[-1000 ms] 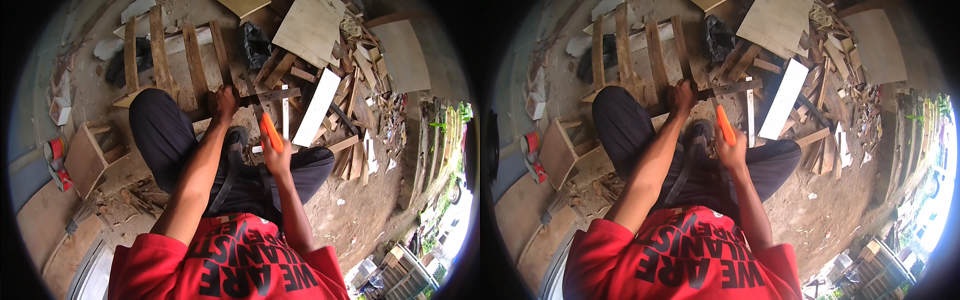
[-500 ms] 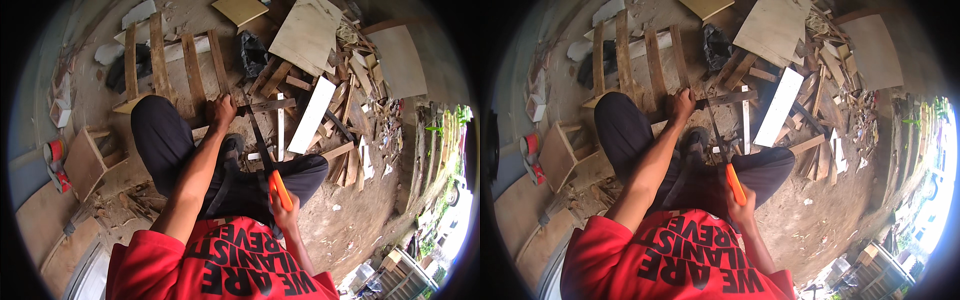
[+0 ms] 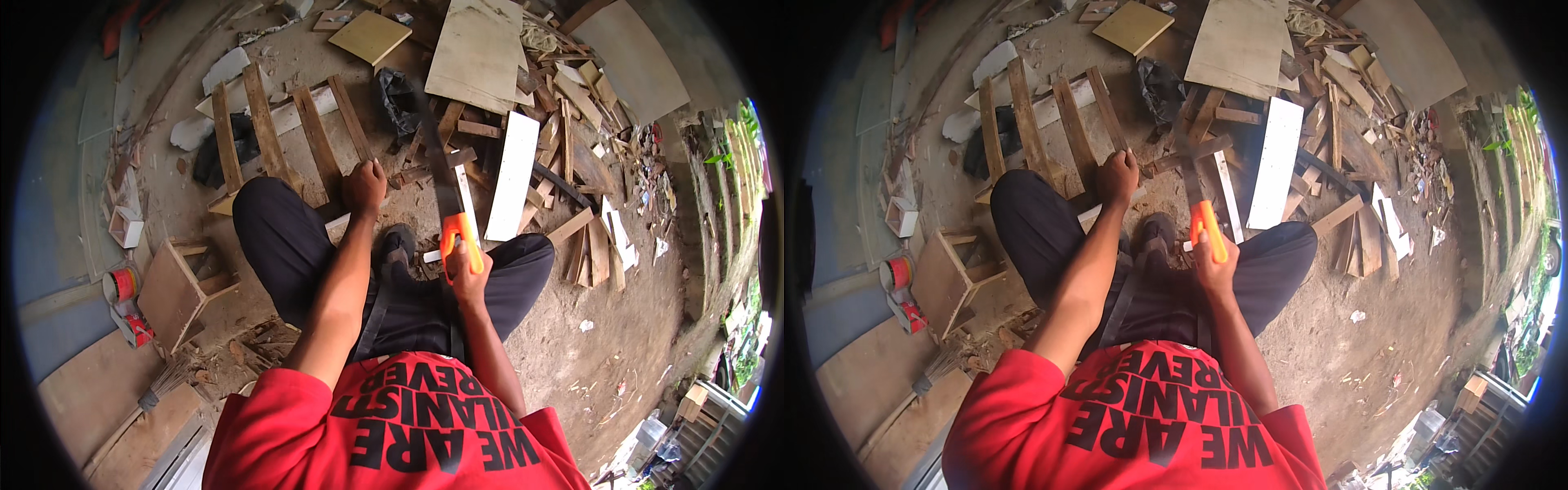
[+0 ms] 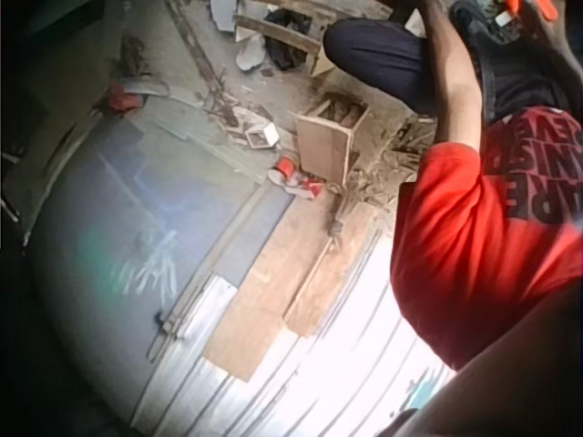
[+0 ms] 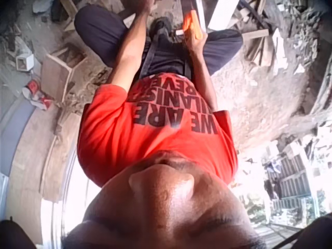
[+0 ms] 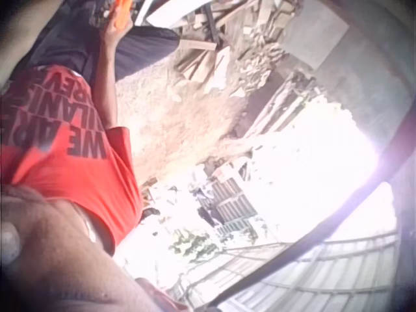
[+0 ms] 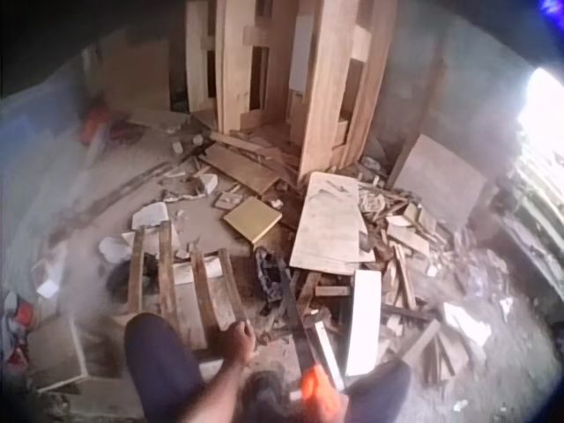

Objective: The person sits on the floor and uses a hand saw to cut a wooden frame. They repeatedly saw through the wood, repositioning the frame as needed to complete the cuts.

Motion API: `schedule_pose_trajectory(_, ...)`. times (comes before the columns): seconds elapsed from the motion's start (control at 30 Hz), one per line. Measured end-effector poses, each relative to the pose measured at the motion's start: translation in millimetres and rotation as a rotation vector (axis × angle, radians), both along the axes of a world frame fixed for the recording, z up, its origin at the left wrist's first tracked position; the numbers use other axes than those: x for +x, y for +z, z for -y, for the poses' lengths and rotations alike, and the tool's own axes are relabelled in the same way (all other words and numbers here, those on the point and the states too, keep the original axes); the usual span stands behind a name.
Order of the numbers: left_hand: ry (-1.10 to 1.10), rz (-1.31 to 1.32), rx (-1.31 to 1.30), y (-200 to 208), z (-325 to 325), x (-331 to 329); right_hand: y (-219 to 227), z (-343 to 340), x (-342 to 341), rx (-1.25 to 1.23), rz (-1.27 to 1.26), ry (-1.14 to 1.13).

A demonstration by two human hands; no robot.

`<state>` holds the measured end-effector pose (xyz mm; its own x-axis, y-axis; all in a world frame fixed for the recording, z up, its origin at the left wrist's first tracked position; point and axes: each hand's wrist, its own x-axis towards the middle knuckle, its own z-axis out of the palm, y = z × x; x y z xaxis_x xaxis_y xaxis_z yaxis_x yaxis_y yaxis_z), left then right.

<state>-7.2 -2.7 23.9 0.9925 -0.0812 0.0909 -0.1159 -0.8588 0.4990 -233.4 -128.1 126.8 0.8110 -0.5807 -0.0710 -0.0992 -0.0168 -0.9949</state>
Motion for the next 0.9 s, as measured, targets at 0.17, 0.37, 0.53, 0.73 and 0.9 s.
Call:
schedule_pose_trajectory(0.17, -0.107, 0.214, -0.133, 2.7, -7.2, 4.1, -39.2, 17.5, -34.0, -0.084, 0.154, -0.188)
schedule_pose_trajectory(0.37, -0.516, 0.209, -0.263, 21.5, 4.9, -16.4, -40.9, 36.5, -26.0, -0.025, 0.159, -0.319)
schedule_pose_trajectory(0.53, -0.523, 0.011, -0.293, 14.3, -12.8, -13.8, -34.8, 35.1, -25.5, 0.154, 0.149, -0.32)
schedule_pose_trajectory(0.73, -0.125, -0.214, -0.636, 0.2, -22.3, 0.1, -39.1, 37.9, -27.4, 0.179, 0.163, -0.344)
schedule_pose_trajectory(0.9, 0.043, -0.36, -1.056, -5.7, -25.9, 11.7, -35.2, 40.2, -30.8, 0.22, 0.152, -0.342)
